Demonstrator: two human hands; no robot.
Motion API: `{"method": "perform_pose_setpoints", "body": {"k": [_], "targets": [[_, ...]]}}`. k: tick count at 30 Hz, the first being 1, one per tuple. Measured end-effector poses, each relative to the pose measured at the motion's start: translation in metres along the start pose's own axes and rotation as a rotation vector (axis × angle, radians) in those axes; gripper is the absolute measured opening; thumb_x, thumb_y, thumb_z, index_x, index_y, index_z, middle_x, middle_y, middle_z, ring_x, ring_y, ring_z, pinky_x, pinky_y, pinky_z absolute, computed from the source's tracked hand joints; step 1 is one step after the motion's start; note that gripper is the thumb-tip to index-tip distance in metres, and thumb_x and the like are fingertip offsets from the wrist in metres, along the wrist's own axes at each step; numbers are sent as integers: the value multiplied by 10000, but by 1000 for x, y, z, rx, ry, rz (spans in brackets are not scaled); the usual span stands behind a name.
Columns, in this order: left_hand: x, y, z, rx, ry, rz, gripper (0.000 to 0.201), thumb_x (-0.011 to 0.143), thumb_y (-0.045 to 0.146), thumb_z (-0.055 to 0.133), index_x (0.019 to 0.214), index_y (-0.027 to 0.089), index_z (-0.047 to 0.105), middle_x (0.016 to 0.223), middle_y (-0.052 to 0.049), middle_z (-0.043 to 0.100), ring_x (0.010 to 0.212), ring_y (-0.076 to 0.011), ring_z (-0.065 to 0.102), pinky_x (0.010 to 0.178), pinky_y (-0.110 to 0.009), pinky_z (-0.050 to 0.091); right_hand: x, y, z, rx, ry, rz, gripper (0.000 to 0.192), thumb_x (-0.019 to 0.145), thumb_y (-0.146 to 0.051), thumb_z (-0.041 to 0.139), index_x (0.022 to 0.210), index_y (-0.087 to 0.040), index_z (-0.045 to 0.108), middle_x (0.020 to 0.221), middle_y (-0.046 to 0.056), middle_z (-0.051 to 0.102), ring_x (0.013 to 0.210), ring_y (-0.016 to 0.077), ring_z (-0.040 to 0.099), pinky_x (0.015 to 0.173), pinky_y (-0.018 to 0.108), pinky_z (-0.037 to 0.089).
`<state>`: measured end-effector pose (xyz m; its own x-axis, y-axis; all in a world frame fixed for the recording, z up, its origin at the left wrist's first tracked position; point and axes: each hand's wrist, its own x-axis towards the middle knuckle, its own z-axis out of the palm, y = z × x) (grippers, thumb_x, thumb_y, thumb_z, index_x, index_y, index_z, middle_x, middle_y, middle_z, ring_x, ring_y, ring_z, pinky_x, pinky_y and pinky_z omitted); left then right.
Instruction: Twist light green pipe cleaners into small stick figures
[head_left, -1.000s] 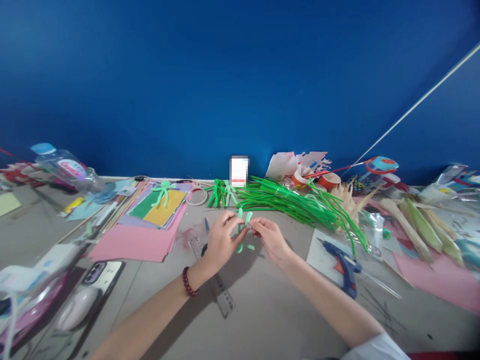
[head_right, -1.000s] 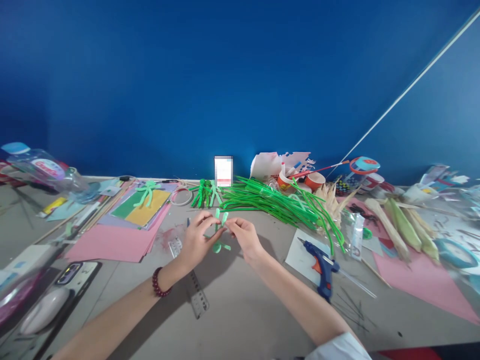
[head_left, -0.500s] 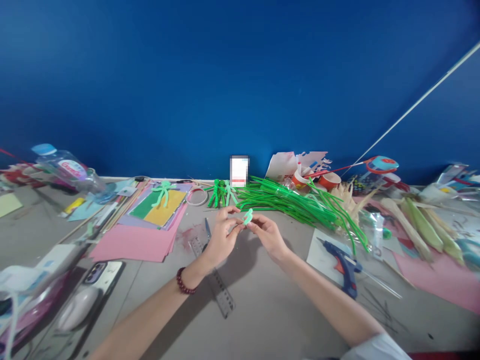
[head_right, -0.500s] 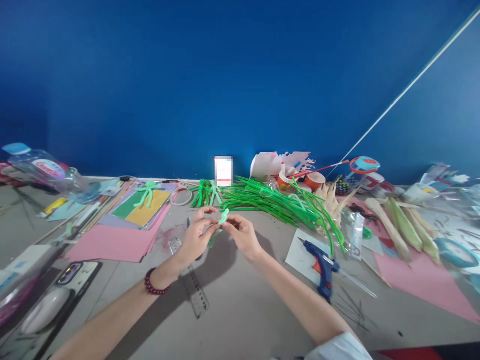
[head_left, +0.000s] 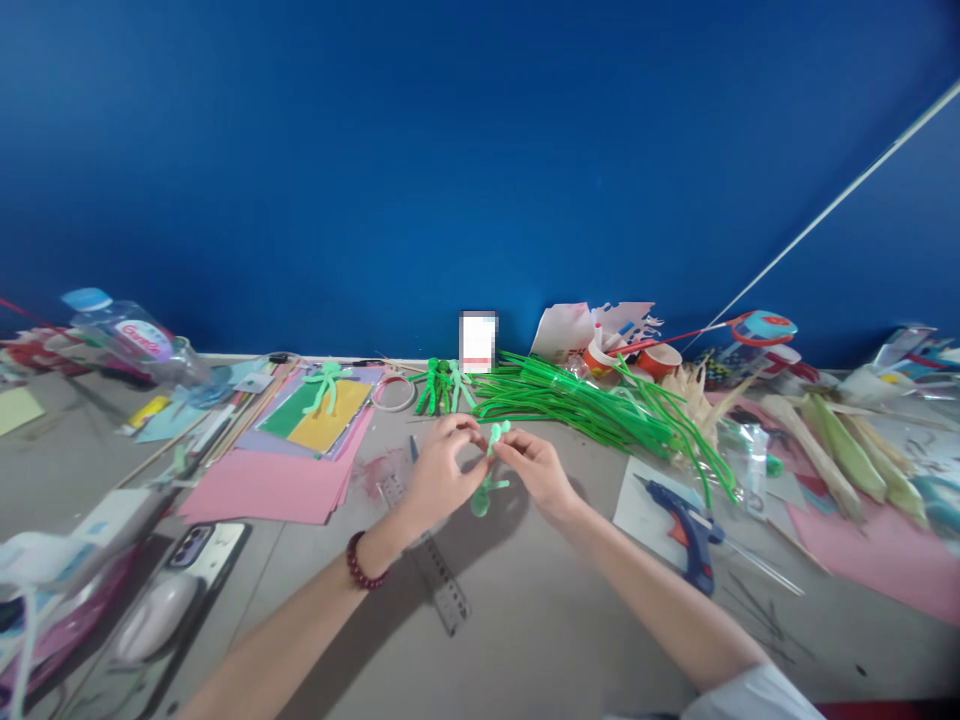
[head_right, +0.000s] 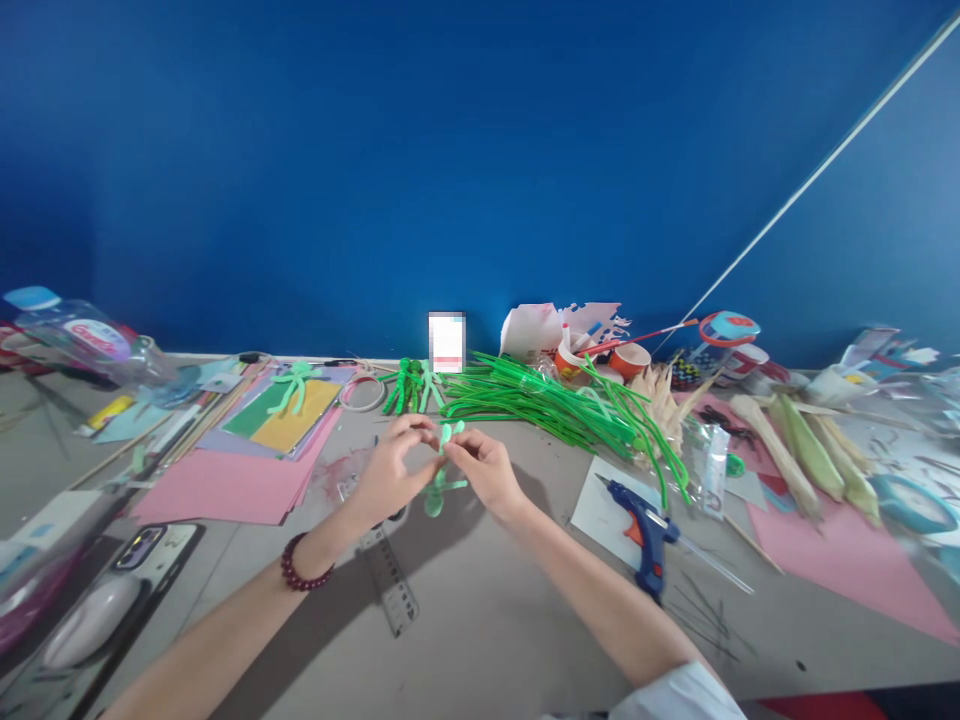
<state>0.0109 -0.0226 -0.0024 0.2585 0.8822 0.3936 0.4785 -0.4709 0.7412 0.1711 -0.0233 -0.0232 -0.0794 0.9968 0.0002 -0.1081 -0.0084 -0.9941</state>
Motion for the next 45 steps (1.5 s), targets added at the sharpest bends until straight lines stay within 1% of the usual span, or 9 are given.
{"method": "perform_pose_setpoints", "body": {"k": [4, 8, 14, 19, 25, 29, 33, 37, 45], "targets": [[-7, -2, 8, 380, 114, 191, 123, 797, 306, 629, 747, 194, 635, 1046, -80, 609, 1043, -248, 519, 869, -399, 427, -5, 0, 7, 53, 109, 46, 253, 674, -414, 699, 661, -173, 623, 638, -10, 566, 603, 112, 474, 602, 244, 367], [-10, -3, 13, 456, 142, 273, 106, 839, 215, 570, 760, 192, 637, 947, -68, 635, 975, -226, 540, 790, -364, 432, -10, 0, 10, 70, 121, 53, 244, 671, -405, 697, 651, -170, 632, 637, -5, 583, 604, 113, 472, 613, 249, 369], [-3, -2, 8, 184, 36, 181, 137, 862, 155, 521, 754, 179, 602, 871, -47, 603, 881, -182, 524, 783, -315, 445, -6, -1, 5, -104, 101, -81, 191, 698, -385, 678, 682, -195, 694, 691, 8, 555, 698, 149, 495, 660, 276, 380], [-1, -4, 5, 35, -44, 119, 128, 868, 156, 510, 771, 179, 590, 893, -45, 584, 910, -176, 519, 807, -301, 442, 3, 4, -4, -145, 65, -95, 208, 667, -422, 708, 689, -214, 708, 789, 22, 531, 772, 164, 512, 657, 274, 399], [1, -6, 3, 5, -125, 181, 177, 848, 91, 486, 724, 178, 578, 866, -49, 574, 903, -179, 499, 800, -310, 433, 13, -8, -20, -347, -95, -174, 177, 673, -394, 719, 658, -218, 718, 925, 46, 578, 832, 175, 538, 698, 291, 423], [1, -2, 1, -77, -203, 189, 168, 858, 122, 486, 745, 178, 597, 855, -61, 584, 911, -187, 501, 800, -319, 435, 15, -24, -34, -460, -271, -212, 106, 715, -312, 699, 672, -221, 735, 754, 22, 602, 747, 155, 534, 700, 289, 416], [0, 3, 1, -223, -309, 91, 207, 866, 233, 520, 687, 181, 610, 832, -59, 586, 905, -187, 527, 834, -326, 428, 16, -30, -42, -265, -466, -42, 131, 660, -319, 744, 686, -190, 737, 676, 8, 621, 648, 138, 545, 614, 268, 417], [-1, 1, 5, -404, -324, -59, 279, 839, 366, 560, 655, 169, 632, 851, -68, 591, 882, -189, 551, 809, -323, 441, 16, -28, -38, -38, -492, 152, 231, 581, -311, 790, 757, -171, 740, 673, 16, 665, 631, 145, 575, 624, 278, 449], [0, 8, 5, -713, -302, -253, 439, 694, 587, 643, 583, 165, 601, 753, -44, 543, 708, -150, 513, 673, -296, 445, 6, -31, -23, 62, -417, 91, 152, 601, -296, 798, 659, -174, 728, 668, -13, 605, 629, 111, 545, 642, 250, 438]]}}
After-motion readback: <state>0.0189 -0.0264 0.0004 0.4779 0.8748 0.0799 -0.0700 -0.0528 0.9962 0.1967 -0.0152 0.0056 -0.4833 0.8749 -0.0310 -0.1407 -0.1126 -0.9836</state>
